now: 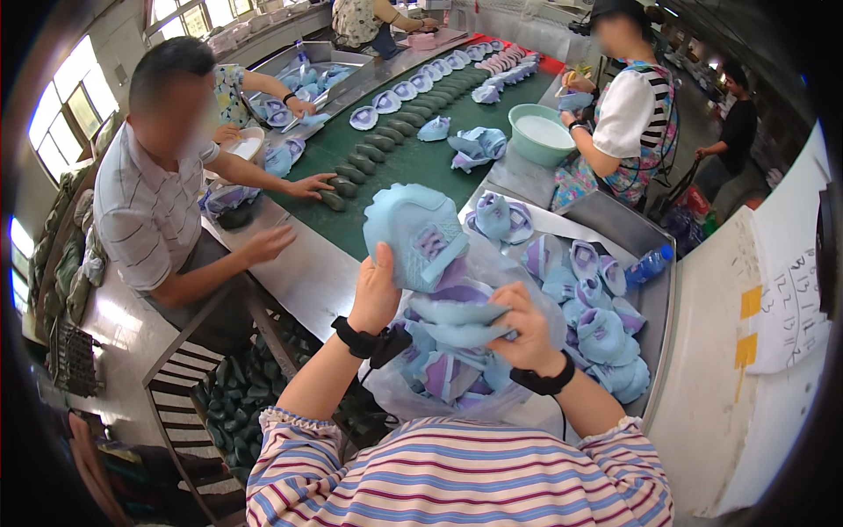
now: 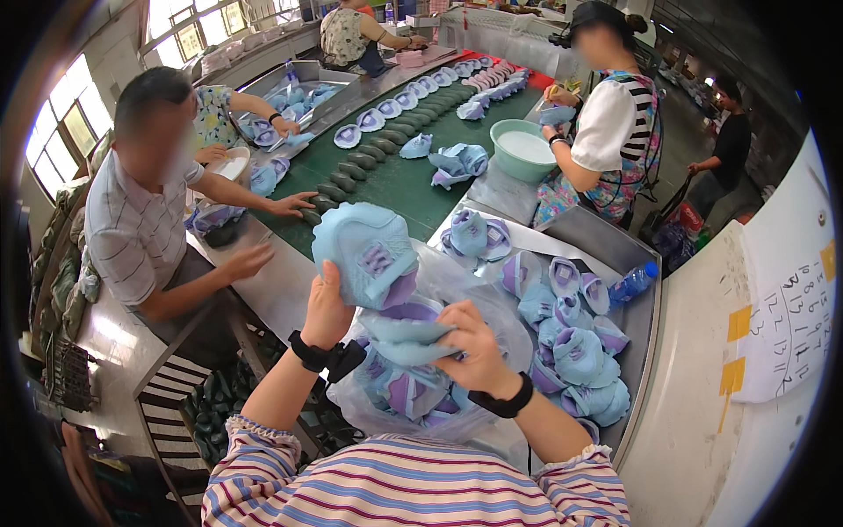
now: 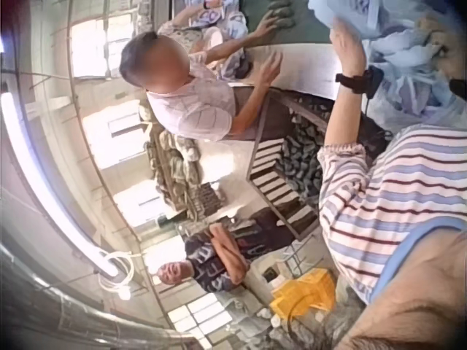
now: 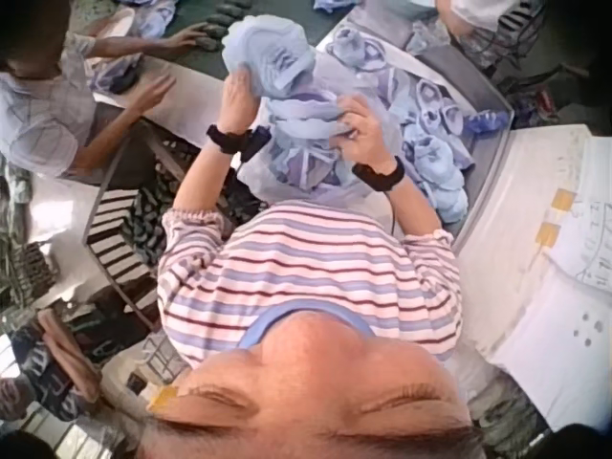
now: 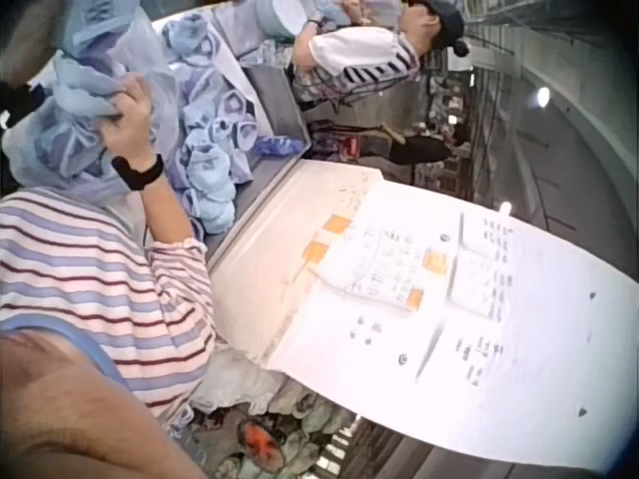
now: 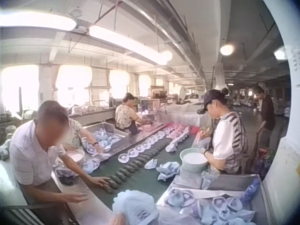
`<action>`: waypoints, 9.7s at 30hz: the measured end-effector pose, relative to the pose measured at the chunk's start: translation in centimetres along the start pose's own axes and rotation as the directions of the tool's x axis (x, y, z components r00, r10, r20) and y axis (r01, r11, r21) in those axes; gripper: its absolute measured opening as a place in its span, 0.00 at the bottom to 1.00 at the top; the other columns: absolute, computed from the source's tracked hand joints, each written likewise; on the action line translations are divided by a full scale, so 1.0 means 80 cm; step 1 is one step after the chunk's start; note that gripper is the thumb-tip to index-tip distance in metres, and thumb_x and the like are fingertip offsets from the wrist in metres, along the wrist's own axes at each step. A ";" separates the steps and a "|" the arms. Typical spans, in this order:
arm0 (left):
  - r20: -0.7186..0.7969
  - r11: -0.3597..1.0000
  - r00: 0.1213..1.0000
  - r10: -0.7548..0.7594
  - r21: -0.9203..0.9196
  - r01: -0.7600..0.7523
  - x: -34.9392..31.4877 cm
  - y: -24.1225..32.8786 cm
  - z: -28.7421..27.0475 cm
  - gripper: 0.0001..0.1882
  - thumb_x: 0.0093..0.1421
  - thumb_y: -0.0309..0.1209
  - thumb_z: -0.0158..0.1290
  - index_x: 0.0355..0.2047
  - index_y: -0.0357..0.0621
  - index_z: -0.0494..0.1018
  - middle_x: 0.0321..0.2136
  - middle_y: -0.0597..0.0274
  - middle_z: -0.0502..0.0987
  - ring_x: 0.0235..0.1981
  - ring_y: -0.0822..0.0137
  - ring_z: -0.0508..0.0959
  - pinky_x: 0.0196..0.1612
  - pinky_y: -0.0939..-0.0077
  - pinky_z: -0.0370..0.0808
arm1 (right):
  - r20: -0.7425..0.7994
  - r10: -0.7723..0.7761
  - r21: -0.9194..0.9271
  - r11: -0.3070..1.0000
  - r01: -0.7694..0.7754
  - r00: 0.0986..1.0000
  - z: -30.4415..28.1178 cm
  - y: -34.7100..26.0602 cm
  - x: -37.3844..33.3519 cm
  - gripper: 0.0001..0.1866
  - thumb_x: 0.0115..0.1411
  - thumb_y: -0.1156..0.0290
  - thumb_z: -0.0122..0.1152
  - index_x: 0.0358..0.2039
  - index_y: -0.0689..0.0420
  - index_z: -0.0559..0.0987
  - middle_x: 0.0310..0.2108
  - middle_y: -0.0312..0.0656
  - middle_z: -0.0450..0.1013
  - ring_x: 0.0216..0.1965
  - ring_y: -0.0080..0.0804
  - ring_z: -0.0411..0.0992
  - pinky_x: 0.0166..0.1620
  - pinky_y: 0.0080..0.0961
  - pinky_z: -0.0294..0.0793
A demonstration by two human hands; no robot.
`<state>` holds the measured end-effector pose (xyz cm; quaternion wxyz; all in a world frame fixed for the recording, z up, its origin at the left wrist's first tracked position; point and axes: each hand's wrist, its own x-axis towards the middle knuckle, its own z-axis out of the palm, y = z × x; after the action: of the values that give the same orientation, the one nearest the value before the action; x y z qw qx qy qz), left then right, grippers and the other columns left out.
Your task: The person picks up pairs of light blue slippers from a large plastic bag and places them onto a green conveyor belt. The slippers are handled one pair at a time and moved to the belt where other workers are also processing similar items.
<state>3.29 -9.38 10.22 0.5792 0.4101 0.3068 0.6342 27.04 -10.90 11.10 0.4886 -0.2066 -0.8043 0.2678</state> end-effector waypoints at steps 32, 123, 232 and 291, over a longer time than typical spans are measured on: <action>-0.377 0.963 0.916 -0.133 -0.268 0.030 0.199 -0.031 -0.171 0.17 0.58 0.30 0.50 0.46 0.37 0.66 0.42 0.57 0.74 0.41 0.65 0.76 0.45 0.66 0.74 | 0.236 0.479 0.227 0.819 -0.527 0.845 0.028 0.122 0.117 0.22 0.57 0.63 0.57 0.49 0.60 0.67 0.49 0.40 0.64 0.48 0.30 0.66 0.46 0.27 0.69; -0.310 0.983 0.948 0.071 -0.142 -0.120 -0.109 -0.007 -0.007 0.26 0.66 0.47 0.32 0.49 0.37 0.62 0.46 0.55 0.69 0.46 0.61 0.72 0.48 0.65 0.71 | 0.190 -0.048 -0.132 0.988 0.074 0.981 0.025 -0.061 0.009 0.12 0.33 0.82 0.63 0.19 0.54 0.71 0.57 0.50 0.57 0.58 0.58 0.53 0.56 0.45 0.57; -0.331 0.947 0.936 -0.120 0.243 0.208 0.041 -0.039 -0.153 0.22 0.51 0.28 0.60 0.45 0.35 0.68 0.40 0.59 0.74 0.40 0.66 0.75 0.44 0.69 0.72 | 0.503 0.147 -0.333 0.942 0.034 0.852 0.052 0.044 0.042 0.16 0.46 0.79 0.55 0.38 0.55 0.74 0.50 0.48 0.62 0.48 0.45 0.66 0.44 0.33 0.71; 0.245 0.503 0.949 -0.200 0.857 -0.115 -0.128 -0.058 -0.082 0.14 0.49 0.34 0.59 0.35 0.42 0.72 0.36 0.63 0.74 0.33 0.64 0.74 0.41 0.66 0.68 | 0.336 0.867 0.664 0.059 -0.746 0.368 0.008 0.057 -0.077 0.18 0.61 0.58 0.47 0.47 0.55 0.71 0.39 0.35 0.73 0.35 0.26 0.73 0.34 0.31 0.76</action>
<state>-0.29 -18.27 1.44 0.3538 0.7308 0.4957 0.3083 29.48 -11.21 3.80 0.3483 -0.4227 -0.3227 0.7720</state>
